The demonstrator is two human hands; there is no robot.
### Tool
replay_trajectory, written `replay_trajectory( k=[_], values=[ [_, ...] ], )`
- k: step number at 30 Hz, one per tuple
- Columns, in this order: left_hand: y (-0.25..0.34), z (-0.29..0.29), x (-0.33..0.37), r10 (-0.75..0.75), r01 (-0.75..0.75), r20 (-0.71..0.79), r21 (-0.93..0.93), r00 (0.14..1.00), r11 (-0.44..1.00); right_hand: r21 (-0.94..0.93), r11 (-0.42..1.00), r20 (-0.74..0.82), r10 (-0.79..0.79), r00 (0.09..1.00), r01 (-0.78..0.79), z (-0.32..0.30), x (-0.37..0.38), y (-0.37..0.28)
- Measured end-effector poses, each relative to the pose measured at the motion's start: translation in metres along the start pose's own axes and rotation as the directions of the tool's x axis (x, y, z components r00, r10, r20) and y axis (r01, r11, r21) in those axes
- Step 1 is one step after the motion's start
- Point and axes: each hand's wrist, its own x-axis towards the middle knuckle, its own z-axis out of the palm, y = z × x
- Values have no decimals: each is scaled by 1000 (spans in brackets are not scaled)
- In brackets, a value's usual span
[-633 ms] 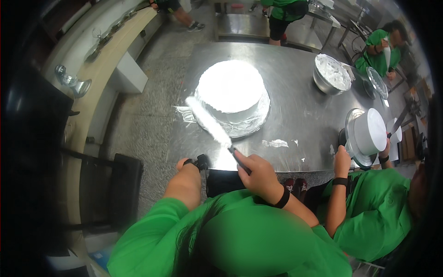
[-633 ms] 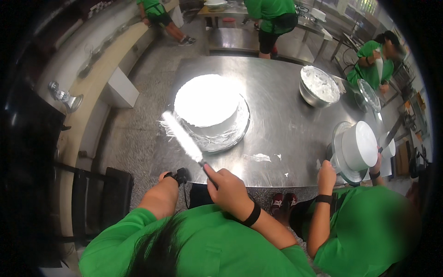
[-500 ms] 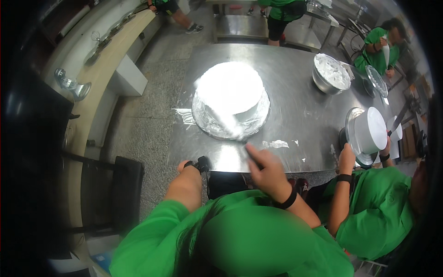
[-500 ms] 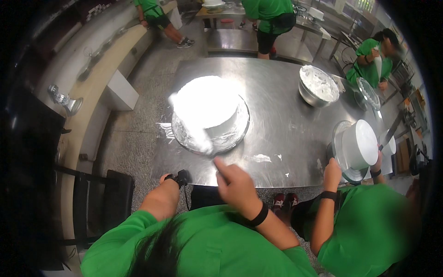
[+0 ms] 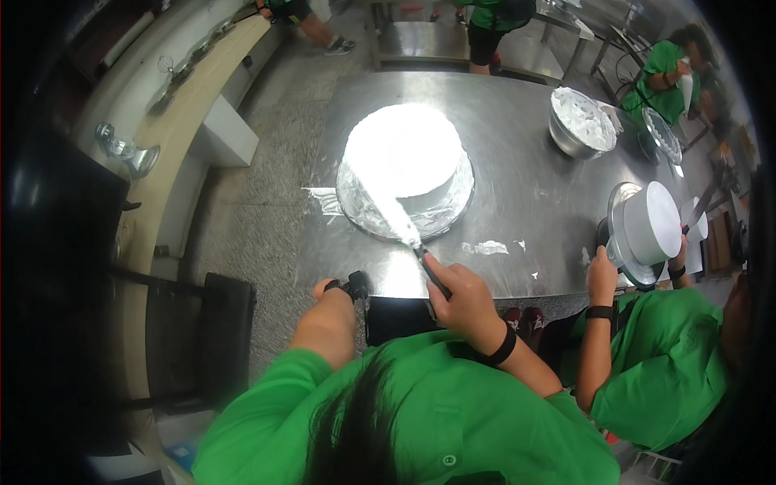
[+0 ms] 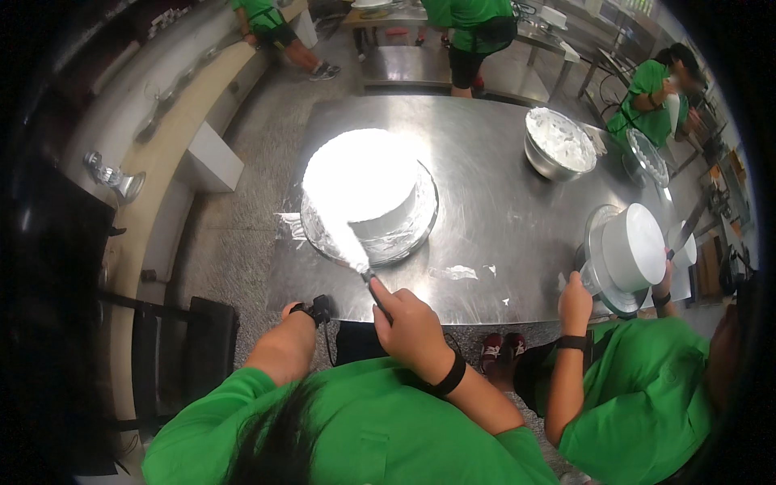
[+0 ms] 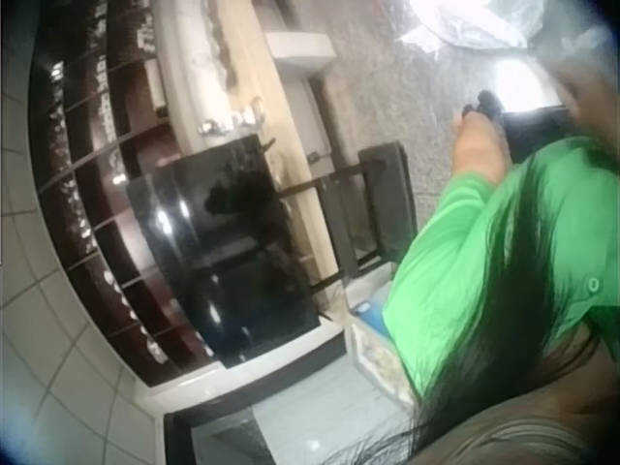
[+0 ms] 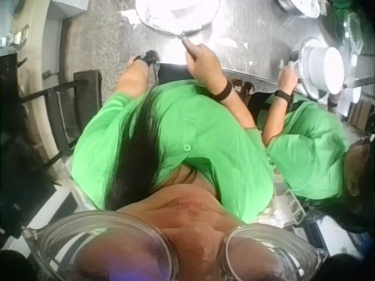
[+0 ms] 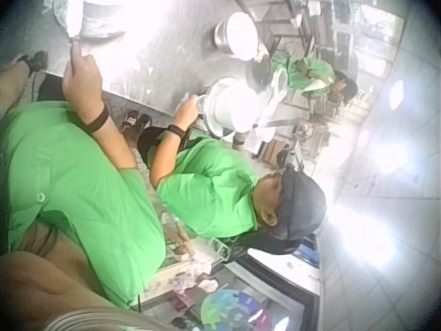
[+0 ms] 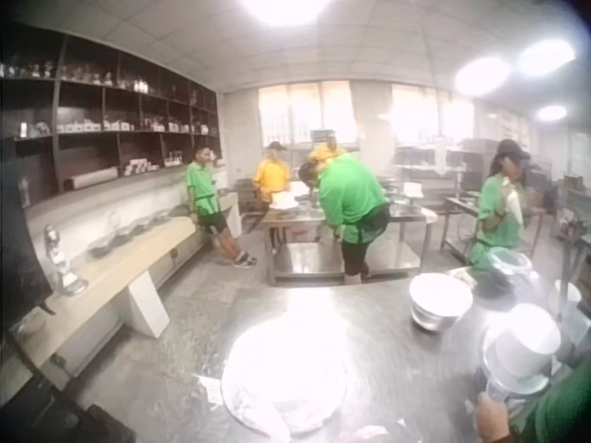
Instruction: Apply and smooth white frosting over a round cake using a spatula.
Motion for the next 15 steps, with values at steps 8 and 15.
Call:
replay_trajectory(
  k=[8, 15],
  values=[
    [4, 0, -40, 81, -89, 48, 188, 996, 978, -57, 987, -397, 113, 911, -147, -33, 27, 44],
    [-1, 5, 0, -38, 36, 19, 82, 999, 996, -55, 998, -138, 24, 990, -32, 12, 18, 12]
  ],
)
